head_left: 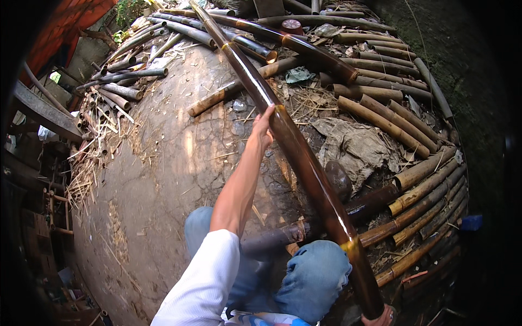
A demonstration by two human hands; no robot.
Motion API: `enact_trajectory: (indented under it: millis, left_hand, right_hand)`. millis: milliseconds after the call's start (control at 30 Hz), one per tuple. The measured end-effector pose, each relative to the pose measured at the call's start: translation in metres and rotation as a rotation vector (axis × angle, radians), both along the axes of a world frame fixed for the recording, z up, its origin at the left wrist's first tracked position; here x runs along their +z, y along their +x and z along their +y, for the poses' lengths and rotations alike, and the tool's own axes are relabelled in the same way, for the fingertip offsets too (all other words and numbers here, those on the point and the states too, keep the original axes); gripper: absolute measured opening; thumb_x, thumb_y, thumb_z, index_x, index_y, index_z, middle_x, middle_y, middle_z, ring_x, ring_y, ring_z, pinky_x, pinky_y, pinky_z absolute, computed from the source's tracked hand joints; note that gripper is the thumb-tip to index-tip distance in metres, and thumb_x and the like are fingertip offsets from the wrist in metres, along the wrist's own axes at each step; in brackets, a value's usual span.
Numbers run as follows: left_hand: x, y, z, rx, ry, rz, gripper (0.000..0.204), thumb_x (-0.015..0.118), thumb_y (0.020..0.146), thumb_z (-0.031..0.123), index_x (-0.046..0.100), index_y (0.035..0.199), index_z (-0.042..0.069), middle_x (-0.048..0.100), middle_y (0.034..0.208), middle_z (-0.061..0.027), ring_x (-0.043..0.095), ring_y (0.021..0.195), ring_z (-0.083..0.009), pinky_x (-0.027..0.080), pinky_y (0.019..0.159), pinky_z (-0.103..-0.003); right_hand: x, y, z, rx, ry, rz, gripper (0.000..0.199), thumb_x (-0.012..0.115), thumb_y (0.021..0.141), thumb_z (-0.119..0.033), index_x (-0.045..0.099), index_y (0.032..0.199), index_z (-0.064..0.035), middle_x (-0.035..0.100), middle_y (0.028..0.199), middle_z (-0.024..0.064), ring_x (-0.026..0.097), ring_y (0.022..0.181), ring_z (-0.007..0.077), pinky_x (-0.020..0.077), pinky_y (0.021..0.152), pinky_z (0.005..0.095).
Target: The person sits on the ground and repeatedly rubs a long bamboo pole with a cloth, occasionally dipping the cloth into a nearby bowl of liquid. The person rotates the pole to treat different sections and continues the rubbing motion throughout the clip.
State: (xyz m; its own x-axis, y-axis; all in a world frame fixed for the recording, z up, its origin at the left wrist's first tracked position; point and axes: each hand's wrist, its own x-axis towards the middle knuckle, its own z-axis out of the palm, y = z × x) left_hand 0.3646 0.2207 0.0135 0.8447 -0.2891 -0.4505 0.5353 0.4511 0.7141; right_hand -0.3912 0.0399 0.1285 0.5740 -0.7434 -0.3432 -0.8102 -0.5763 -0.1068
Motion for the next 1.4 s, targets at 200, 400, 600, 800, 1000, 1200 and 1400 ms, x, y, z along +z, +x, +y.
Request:
enact_trajectory:
  millis: [200,400,600,800,1000,1200,1400]
  left_hand:
    - [0.044,0.023,0.077,-0.371,0.64,-0.169,0.085,0.071,0.094,0.05,0.033,0.156,0.007,0.049,0.146,-0.019,0.061,0.124,-0.0294,0.048,0.109,-0.042]
    - [0.149,-0.138,0.268,-0.186,0.606,-0.005,0.054,0.051,0.107,0.04,0.044,0.148,0.005,0.06,0.14,-0.0174,0.062,0.124,-0.0312,0.05,0.105,-0.046]
    - [0.109,-0.15,0.262,-0.264,0.751,-0.042,0.05,0.06,0.104,0.041,0.054,0.139,0.006,0.067,0.129,-0.0111,0.066,0.116,-0.0197,0.054,0.096,-0.037]
    - [0.13,-0.121,0.192,-0.509,0.63,-0.165,0.044,0.058,0.106,0.035,0.054,0.138,0.006,0.067,0.129,-0.0112,0.067,0.112,-0.0194,0.054,0.097,-0.036]
    - [0.124,-0.062,0.144,-0.836,0.813,-0.394,0.053,0.064,0.1,0.047,0.058,0.135,0.007,0.067,0.127,-0.0104,0.066,0.112,-0.0189,0.054,0.097,-0.035]
    - [0.112,-0.011,0.033,-1.003,0.937,-0.754,0.064,0.064,0.097,0.053,0.058,0.135,0.002,0.067,0.128,-0.0191,0.067,0.114,-0.0254,0.055,0.097,-0.042]
    - [0.055,-0.056,-0.032,-0.782,0.841,-0.952,0.056,0.068,0.095,0.054,0.065,0.124,0.006,0.072,0.089,-0.0098,0.068,0.081,-0.0211,0.054,0.073,-0.035]
  right_hand:
    - [-0.088,0.132,-0.066,0.023,-0.305,-0.173,0.093,0.09,0.055,-0.024,0.052,0.136,-0.001,0.056,0.131,0.0214,0.048,0.129,0.0437,0.0407,0.108,0.0533]
    - [-0.082,0.371,-0.189,0.316,-0.685,-0.555,0.09,0.088,0.064,-0.029,0.05,0.142,-0.0029,0.053,0.14,0.0194,0.047,0.134,0.0405,0.0408,0.112,0.0512]
    - [0.052,0.715,-0.174,0.439,-0.807,-0.771,0.072,0.077,0.083,-0.039,0.052,0.144,-0.0126,0.049,0.151,0.0129,0.047,0.139,0.0354,0.0446,0.109,0.0527]
    - [0.027,0.748,-0.03,0.885,-0.467,-1.162,0.041,0.066,0.098,-0.038,0.067,0.128,-0.0113,0.058,0.146,0.0105,0.055,0.135,0.0297,0.0457,0.11,0.0515]
    - [-0.093,0.556,-0.033,0.515,0.233,-0.931,0.026,0.069,0.095,-0.018,0.073,0.113,0.0005,0.07,0.122,0.0206,0.066,0.116,0.0374,0.0521,0.1,0.0428]
    - [-0.12,0.387,-0.093,0.127,0.149,-0.773,0.019,0.064,0.098,-0.013,0.07,0.109,0.0012,0.073,0.105,0.0159,0.07,0.099,0.0302,0.0531,0.089,0.0383]
    - [-0.142,0.297,-0.108,-0.078,0.094,-0.791,0.022,0.068,0.099,-0.018,0.074,0.11,-0.0001,0.075,0.095,0.0081,0.067,0.086,0.0128,0.0534,0.079,0.0302]
